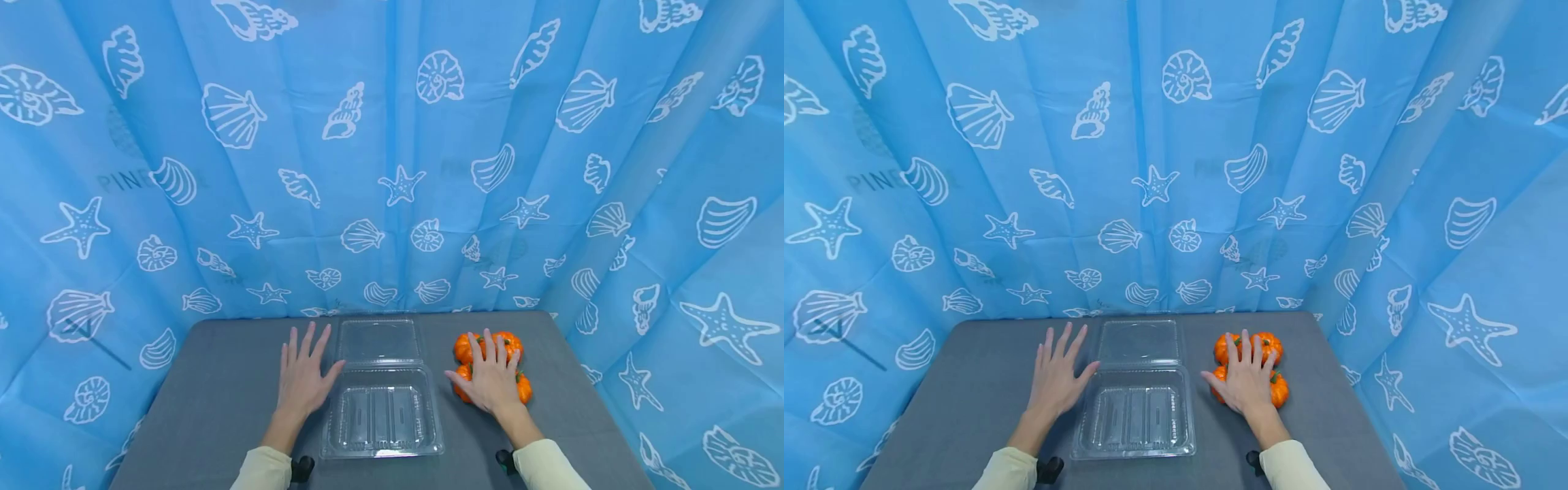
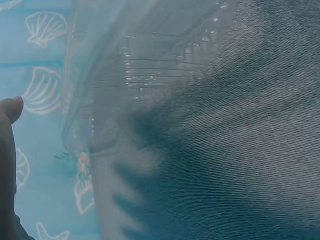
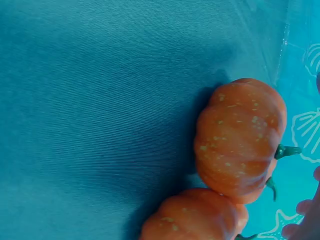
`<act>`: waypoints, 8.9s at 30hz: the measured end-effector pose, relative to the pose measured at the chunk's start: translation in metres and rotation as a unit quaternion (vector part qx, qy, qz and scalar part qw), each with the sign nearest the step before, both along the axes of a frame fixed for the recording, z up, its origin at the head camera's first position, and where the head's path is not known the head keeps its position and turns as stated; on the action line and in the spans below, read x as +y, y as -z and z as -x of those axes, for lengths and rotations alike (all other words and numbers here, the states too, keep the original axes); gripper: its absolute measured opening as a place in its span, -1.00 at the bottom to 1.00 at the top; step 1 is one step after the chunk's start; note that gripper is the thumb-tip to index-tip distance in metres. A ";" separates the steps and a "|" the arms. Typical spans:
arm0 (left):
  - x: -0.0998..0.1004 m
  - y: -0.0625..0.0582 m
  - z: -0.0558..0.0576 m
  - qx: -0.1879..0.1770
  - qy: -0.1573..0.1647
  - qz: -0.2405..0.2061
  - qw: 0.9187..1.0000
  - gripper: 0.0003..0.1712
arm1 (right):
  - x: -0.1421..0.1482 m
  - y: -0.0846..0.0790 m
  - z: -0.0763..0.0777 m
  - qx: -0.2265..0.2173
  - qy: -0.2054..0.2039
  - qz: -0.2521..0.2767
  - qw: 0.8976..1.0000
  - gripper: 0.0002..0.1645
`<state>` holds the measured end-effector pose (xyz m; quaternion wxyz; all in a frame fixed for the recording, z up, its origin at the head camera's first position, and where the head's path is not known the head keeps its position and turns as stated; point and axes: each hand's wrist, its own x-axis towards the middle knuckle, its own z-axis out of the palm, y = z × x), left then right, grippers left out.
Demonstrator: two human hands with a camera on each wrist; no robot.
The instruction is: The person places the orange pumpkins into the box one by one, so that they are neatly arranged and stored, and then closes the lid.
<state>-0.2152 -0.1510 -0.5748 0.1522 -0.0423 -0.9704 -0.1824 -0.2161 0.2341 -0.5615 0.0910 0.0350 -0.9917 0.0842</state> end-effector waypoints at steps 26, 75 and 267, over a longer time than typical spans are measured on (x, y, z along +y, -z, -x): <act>0.001 0.027 -0.021 -0.060 -0.017 -0.087 0.994 -0.16 | 0.005 0.027 -0.017 0.044 -0.004 -0.014 0.999 -0.24; 0.008 0.046 -0.030 -0.053 0.014 -0.252 0.966 -0.61 | -0.012 0.019 -0.029 -0.058 0.021 0.195 0.979 -0.26; -0.016 0.062 -0.041 -0.169 0.019 -0.558 0.812 -0.42 | 0.021 0.018 -0.025 0.002 0.004 0.044 0.999 0.17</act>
